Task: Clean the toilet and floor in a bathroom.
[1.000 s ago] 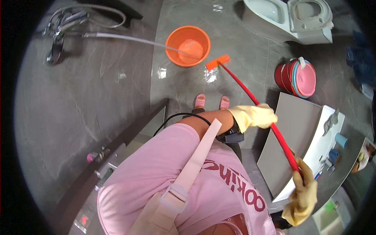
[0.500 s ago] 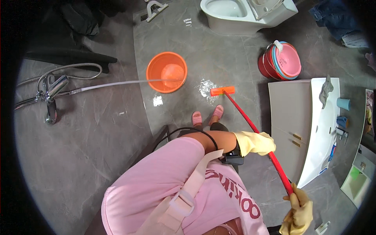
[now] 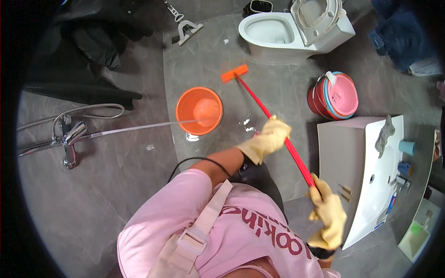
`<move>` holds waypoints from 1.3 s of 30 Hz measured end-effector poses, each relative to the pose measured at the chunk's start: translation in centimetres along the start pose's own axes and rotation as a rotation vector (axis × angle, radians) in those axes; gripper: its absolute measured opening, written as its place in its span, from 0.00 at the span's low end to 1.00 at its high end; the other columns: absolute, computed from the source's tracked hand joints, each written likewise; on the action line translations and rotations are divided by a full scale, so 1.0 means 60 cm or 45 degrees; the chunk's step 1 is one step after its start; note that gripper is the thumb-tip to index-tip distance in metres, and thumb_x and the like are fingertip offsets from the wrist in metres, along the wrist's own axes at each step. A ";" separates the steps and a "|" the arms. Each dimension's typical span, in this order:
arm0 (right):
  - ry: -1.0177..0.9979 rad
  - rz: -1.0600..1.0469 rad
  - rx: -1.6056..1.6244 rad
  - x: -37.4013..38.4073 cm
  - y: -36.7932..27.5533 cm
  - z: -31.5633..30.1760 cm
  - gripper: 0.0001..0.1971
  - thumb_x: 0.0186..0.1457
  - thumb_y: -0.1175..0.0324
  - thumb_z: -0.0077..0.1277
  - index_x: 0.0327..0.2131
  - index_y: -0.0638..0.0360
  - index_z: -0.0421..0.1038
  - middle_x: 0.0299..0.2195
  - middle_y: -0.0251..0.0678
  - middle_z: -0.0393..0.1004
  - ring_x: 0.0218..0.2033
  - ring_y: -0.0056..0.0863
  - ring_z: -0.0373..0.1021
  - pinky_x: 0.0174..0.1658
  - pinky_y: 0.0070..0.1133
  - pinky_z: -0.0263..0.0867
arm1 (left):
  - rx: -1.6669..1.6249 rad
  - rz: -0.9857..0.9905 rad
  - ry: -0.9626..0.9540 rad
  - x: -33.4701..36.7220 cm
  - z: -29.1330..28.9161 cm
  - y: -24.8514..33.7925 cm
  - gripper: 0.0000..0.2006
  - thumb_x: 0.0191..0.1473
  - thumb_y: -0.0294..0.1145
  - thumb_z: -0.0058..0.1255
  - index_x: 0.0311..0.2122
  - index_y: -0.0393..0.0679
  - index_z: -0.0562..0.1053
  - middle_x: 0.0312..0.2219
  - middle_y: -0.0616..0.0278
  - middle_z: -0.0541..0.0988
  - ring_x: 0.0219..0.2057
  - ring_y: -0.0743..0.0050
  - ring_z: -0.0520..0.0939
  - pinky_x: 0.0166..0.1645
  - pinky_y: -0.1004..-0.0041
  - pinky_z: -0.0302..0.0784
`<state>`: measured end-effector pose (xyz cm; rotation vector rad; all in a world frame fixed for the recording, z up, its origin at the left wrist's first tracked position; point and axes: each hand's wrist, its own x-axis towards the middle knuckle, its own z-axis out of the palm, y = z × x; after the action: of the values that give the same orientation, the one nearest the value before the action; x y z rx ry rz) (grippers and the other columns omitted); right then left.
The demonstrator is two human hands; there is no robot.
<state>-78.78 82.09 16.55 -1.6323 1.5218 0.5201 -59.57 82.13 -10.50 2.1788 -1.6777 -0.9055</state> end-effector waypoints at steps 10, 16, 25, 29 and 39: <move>-0.161 -0.091 -0.397 0.188 -0.137 0.026 0.23 0.68 0.56 0.40 0.65 0.40 0.61 0.28 0.36 0.79 0.16 0.29 0.73 0.27 0.28 0.72 | 0.449 -0.104 0.184 0.172 0.019 -0.201 0.03 0.43 0.31 0.58 0.22 0.55 0.81 0.28 0.65 0.83 0.36 0.62 0.82 0.48 0.68 0.74; -0.271 0.034 -0.373 0.170 -0.239 -0.117 0.23 0.67 0.57 0.40 0.64 0.42 0.63 0.25 0.33 0.77 0.14 0.26 0.70 0.22 0.26 0.68 | 0.272 -0.023 -0.044 0.186 -0.106 -0.121 0.07 0.43 0.29 0.60 0.30 0.55 0.83 0.37 0.69 0.83 0.49 0.67 0.77 0.52 0.63 0.74; -0.138 -0.083 -0.243 0.357 -0.414 -0.099 0.23 0.67 0.57 0.42 0.64 0.41 0.64 0.22 0.33 0.73 0.14 0.24 0.65 0.20 0.25 0.65 | 0.142 -0.126 0.196 0.368 -0.184 -0.330 0.04 0.46 0.34 0.58 0.26 0.50 0.82 0.33 0.66 0.83 0.48 0.62 0.77 0.54 0.63 0.72; -0.219 -0.314 -0.081 0.426 -0.494 -0.039 0.22 0.68 0.57 0.40 0.63 0.43 0.64 0.23 0.34 0.73 0.13 0.23 0.65 0.19 0.24 0.64 | 0.274 -0.149 0.235 0.415 -0.270 -0.438 0.04 0.47 0.35 0.57 0.26 0.52 0.82 0.32 0.68 0.82 0.47 0.61 0.76 0.54 0.63 0.71; -0.457 -0.146 -0.557 0.442 -0.635 -0.139 0.21 0.64 0.57 0.45 0.61 0.38 0.68 0.23 0.35 0.75 0.16 0.27 0.69 0.25 0.28 0.68 | 0.244 -0.526 -0.186 0.319 -0.298 -0.453 0.10 0.54 0.36 0.52 0.35 0.54 0.85 0.40 0.62 0.85 0.49 0.57 0.77 0.54 0.62 0.73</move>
<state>-39.45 56.51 11.83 -1.8148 1.0902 1.0765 -24.67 69.52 -17.46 2.7137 -1.4484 -1.0633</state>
